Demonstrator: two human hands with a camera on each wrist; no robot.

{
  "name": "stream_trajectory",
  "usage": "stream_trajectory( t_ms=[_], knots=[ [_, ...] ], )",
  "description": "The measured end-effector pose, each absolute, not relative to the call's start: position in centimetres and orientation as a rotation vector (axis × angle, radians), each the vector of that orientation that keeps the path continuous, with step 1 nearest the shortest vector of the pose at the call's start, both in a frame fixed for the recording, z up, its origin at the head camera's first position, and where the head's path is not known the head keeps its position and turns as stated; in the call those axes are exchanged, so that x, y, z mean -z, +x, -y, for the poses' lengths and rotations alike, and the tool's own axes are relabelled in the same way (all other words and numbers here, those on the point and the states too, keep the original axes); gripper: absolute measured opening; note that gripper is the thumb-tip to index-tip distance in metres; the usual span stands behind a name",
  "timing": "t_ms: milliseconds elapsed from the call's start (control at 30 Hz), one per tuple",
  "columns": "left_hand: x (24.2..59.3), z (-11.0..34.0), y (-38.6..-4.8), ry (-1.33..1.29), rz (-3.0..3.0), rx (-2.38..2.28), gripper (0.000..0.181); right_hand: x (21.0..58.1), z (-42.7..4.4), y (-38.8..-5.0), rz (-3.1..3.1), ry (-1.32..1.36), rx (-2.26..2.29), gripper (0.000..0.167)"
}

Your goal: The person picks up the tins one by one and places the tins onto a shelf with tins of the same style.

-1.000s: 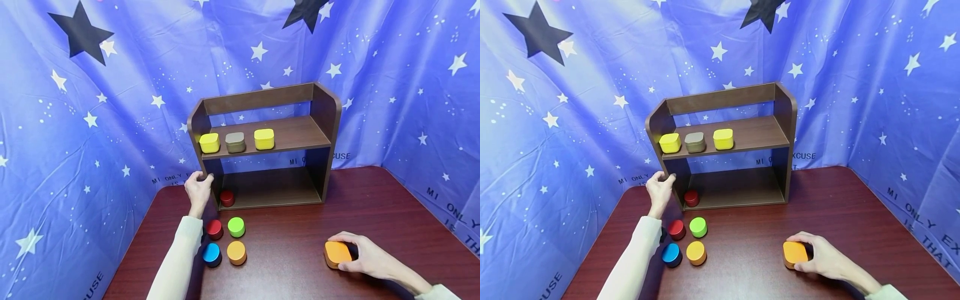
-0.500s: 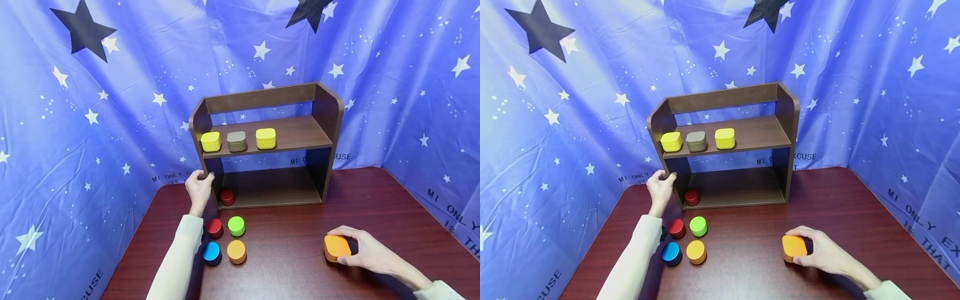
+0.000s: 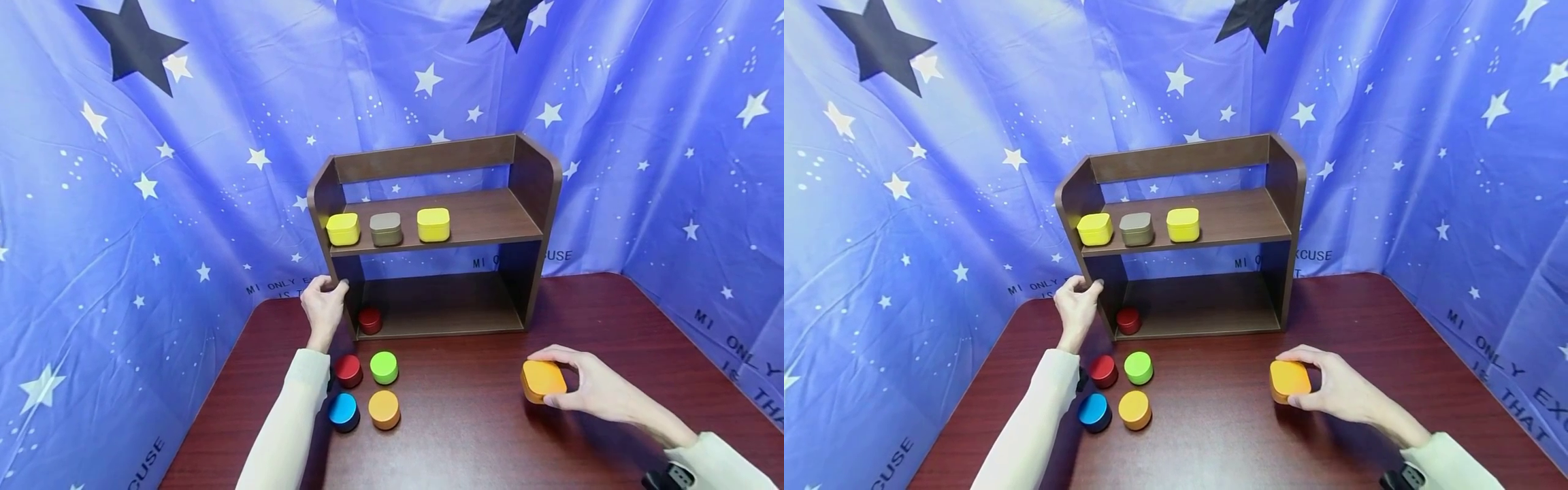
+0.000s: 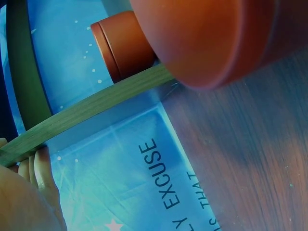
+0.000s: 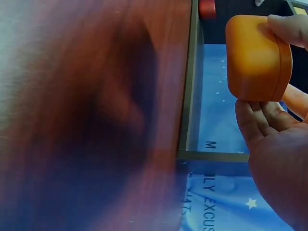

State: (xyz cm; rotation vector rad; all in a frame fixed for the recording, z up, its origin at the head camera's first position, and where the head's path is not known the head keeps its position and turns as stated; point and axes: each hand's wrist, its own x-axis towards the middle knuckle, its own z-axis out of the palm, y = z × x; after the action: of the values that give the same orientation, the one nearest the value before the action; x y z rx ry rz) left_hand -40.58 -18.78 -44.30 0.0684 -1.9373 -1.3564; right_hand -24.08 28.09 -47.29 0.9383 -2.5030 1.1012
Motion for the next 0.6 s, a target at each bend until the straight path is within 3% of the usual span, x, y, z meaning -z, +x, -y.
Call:
stream_trajectory(
  t_ms=[600],
  knots=[
    [44.4, 18.9, -40.7, 0.055, 1.938, 1.342, 0.016, 43.4, -26.3, -26.1, 2.480, 0.953, -1.048, 0.059]
  ],
)
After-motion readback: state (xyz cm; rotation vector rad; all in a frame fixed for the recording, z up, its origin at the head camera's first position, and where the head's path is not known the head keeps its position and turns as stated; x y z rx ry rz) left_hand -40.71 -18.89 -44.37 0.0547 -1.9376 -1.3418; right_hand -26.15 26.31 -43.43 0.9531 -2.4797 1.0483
